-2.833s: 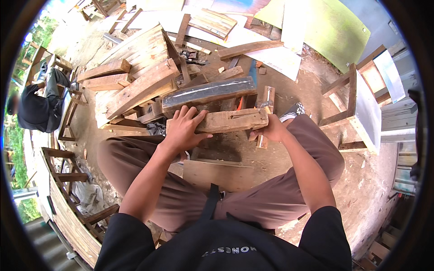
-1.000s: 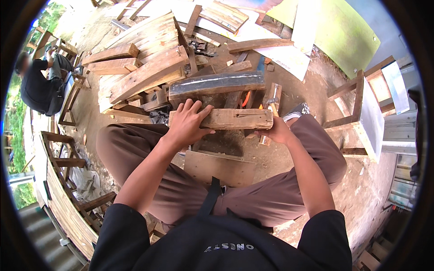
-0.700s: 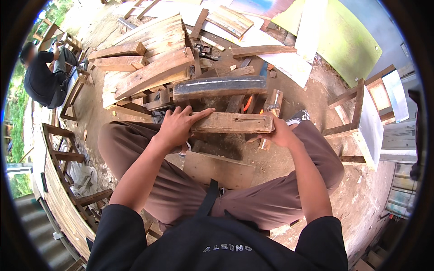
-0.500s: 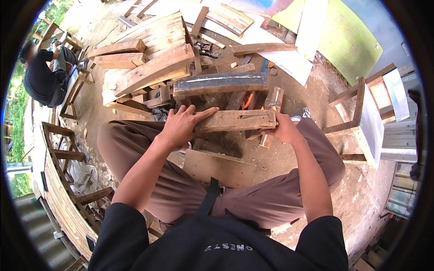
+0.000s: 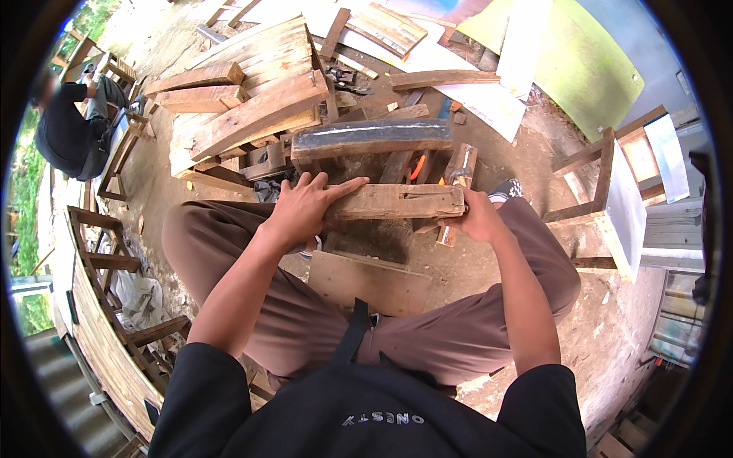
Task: The person sits on the ground and uses a hammer to strike a wooden plank, attempting to remove a nail. They repeatedly hit the plank and inspect the nail area, but the nail remains embedded. The person continues to hammer and inspect the plank throughout the clip.
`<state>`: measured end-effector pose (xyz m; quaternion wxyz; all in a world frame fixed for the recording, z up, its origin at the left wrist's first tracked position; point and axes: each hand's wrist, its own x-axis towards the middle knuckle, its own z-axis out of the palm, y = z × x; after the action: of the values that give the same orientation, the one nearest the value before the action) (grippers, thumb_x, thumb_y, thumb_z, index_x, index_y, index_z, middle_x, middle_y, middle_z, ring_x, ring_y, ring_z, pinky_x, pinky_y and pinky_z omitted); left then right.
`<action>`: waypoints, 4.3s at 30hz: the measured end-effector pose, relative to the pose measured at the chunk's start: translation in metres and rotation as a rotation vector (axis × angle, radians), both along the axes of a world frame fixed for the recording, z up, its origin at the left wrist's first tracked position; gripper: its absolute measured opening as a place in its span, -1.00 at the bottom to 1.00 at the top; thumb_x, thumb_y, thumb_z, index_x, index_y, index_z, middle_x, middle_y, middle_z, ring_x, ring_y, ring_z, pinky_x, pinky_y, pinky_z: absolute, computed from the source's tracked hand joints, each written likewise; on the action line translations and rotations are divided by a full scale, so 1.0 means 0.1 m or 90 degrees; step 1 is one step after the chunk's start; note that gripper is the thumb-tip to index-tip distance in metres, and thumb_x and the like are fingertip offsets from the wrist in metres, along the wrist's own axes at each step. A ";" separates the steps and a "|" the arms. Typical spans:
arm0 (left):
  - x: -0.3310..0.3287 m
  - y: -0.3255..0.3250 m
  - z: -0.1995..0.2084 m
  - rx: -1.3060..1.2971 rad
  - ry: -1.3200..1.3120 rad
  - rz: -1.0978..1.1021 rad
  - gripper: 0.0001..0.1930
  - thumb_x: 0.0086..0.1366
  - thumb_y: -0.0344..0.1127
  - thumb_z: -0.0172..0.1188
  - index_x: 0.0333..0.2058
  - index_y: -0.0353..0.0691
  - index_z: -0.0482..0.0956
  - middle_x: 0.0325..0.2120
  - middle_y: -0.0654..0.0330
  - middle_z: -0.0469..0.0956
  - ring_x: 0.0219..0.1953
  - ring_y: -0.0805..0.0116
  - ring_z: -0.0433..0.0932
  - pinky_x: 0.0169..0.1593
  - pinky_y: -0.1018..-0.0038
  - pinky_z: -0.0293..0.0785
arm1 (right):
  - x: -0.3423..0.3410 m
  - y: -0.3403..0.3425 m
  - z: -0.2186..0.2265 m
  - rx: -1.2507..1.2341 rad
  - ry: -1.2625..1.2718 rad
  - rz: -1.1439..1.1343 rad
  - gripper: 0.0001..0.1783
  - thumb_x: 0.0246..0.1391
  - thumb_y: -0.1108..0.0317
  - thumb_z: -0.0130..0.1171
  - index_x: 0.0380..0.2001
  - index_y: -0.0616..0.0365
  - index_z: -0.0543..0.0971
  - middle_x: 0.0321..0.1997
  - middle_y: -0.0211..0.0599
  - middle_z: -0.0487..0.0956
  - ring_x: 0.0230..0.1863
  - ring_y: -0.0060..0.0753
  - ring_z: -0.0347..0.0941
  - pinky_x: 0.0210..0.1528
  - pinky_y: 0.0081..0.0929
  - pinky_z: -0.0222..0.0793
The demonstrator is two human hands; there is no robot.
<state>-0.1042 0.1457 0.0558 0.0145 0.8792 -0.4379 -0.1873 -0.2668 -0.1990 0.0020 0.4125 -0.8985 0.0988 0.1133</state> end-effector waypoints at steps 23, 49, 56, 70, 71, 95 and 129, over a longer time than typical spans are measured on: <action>0.00 0.12 0.14 0.065 0.032 0.025 0.33 -0.07 -0.41 0.60 0.54 0.72 -0.03 0.03 0.10 0.51 0.14 -0.05 0.51 0.12 -0.11 0.48 | 0.06 0.13 0.03 -0.012 -0.028 0.048 -0.31 -0.10 0.40 0.64 0.11 0.29 0.52 0.00 -0.01 0.75 0.09 0.05 0.68 0.12 -0.17 0.59; -0.05 0.09 0.01 0.065 -0.013 0.009 0.43 -0.15 -0.45 0.64 0.54 0.74 -0.09 0.06 0.06 0.52 0.13 -0.03 0.52 0.10 -0.06 0.50 | 0.04 0.10 0.08 -0.002 -0.013 0.035 -0.34 -0.04 0.36 0.63 0.12 0.26 0.56 -0.01 -0.02 0.74 0.06 0.01 0.68 0.13 -0.22 0.55; -0.02 0.09 0.06 0.077 0.013 -0.002 0.31 0.02 -0.23 0.62 0.55 0.72 -0.14 0.05 0.02 0.52 0.15 -0.05 0.50 0.13 -0.11 0.46 | 0.05 0.10 0.10 0.028 -0.023 0.028 -0.33 -0.03 0.30 0.63 0.13 0.26 0.56 -0.03 0.00 0.74 0.06 0.08 0.66 0.12 -0.19 0.56; 0.03 0.09 0.00 -0.042 0.088 0.044 -0.17 0.24 0.19 0.43 0.45 0.33 0.32 -0.05 0.17 0.52 0.17 0.04 0.49 0.11 -0.01 0.36 | 0.10 0.07 0.09 0.001 0.040 0.032 -0.25 -0.07 0.43 0.62 0.22 0.26 0.52 0.02 -0.04 0.74 0.06 -0.07 0.71 0.15 -0.25 0.63; 0.03 0.09 0.00 -0.049 0.091 0.044 -0.17 0.24 0.17 0.43 0.45 0.33 0.32 -0.05 0.17 0.52 0.16 0.05 0.49 0.11 0.00 0.35 | 0.10 0.07 0.10 0.003 0.039 0.033 -0.25 -0.07 0.43 0.62 0.21 0.26 0.53 0.02 -0.04 0.74 0.06 -0.06 0.71 0.15 -0.25 0.63; -0.01 0.05 -0.01 -0.053 0.100 0.025 -0.21 0.32 0.20 0.36 0.48 0.46 0.28 -0.03 0.14 0.54 0.14 0.04 0.46 0.11 -0.19 0.30 | 0.07 -0.02 0.04 0.020 0.020 0.055 -0.27 -0.05 0.46 0.60 0.21 0.25 0.53 0.02 -0.03 0.74 0.10 -0.05 0.69 0.17 -0.23 0.59; 0.03 0.19 0.04 -0.023 0.107 0.053 -0.13 0.21 0.18 0.44 0.48 0.40 0.31 -0.01 0.12 0.58 0.17 -0.01 0.52 0.18 -0.04 0.46 | 0.06 0.08 -0.17 -0.010 -0.031 0.044 -0.39 -0.08 0.42 0.64 0.03 0.27 0.56 -0.22 -0.08 0.75 -0.22 -0.14 0.74 -0.14 -0.29 0.65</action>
<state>-0.1017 0.1652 0.0594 0.0745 0.8773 -0.4017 -0.2517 -0.2607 -0.1910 -0.0150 0.4037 -0.9070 0.0587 0.1044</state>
